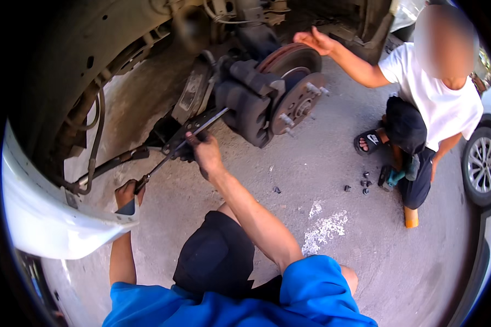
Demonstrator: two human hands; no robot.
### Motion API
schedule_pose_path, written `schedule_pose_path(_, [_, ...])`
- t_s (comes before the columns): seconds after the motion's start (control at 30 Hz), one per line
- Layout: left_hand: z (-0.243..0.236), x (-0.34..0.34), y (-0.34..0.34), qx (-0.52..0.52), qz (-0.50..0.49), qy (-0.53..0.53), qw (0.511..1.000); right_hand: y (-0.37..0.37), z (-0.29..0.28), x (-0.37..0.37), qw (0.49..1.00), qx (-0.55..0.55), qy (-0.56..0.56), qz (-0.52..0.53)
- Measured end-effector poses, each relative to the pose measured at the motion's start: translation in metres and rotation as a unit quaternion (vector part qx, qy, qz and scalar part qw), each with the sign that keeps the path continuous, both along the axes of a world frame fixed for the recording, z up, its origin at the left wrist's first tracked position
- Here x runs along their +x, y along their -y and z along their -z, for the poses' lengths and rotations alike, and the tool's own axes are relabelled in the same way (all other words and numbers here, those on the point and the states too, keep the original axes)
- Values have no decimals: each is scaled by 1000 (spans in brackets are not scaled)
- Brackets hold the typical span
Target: The person uses a pry bar to compress a brake piston and then manipulates the brake assembly and bolts using an impact wrench and their hands.
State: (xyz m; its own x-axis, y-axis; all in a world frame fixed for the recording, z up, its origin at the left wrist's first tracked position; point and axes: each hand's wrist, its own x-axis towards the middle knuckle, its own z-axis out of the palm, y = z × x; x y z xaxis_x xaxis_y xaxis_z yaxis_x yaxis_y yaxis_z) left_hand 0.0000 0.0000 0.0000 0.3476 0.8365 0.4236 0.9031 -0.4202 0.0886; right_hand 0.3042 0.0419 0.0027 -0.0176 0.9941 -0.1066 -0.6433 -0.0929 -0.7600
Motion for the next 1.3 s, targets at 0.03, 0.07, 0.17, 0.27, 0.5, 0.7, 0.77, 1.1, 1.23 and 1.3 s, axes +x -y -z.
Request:
schedule_pose_path(0.03, [5,18,25,-38,-12,29,999,16,6,6,1000,-17,0,-16])
schedule_pose_path(0.07, [7,36,47,-77,-45,35,995,28,14,10,999,-15,13,-27])
schedule_pose_path(0.17, [17,-1,22,-366,-60,79,925,19,-3,-10,997,16,63,-34])
schedule_pose_path(0.27, [24,1,24,-478,14,219,850,41,17,-26,993,4,117,0])
schedule_pose_path(0.5, [61,127,-41,-392,82,362,842,54,50,7,962,-28,257,86])
schedule_pose_path(0.7, [81,211,-123,-303,65,655,689,66,46,3,978,-58,181,80])
schedule_pose_path(0.77, [63,254,-135,-303,94,717,621,71,51,6,975,-64,192,88])
schedule_pose_path(1.1, [63,304,-195,-319,114,681,649,97,42,-4,952,-51,278,120])
schedule_pose_path(1.23, [55,309,-185,-264,106,649,706,91,49,-8,949,-44,296,97])
schedule_pose_path(1.3, [53,297,-187,-269,67,640,716,84,62,-21,945,-10,307,109])
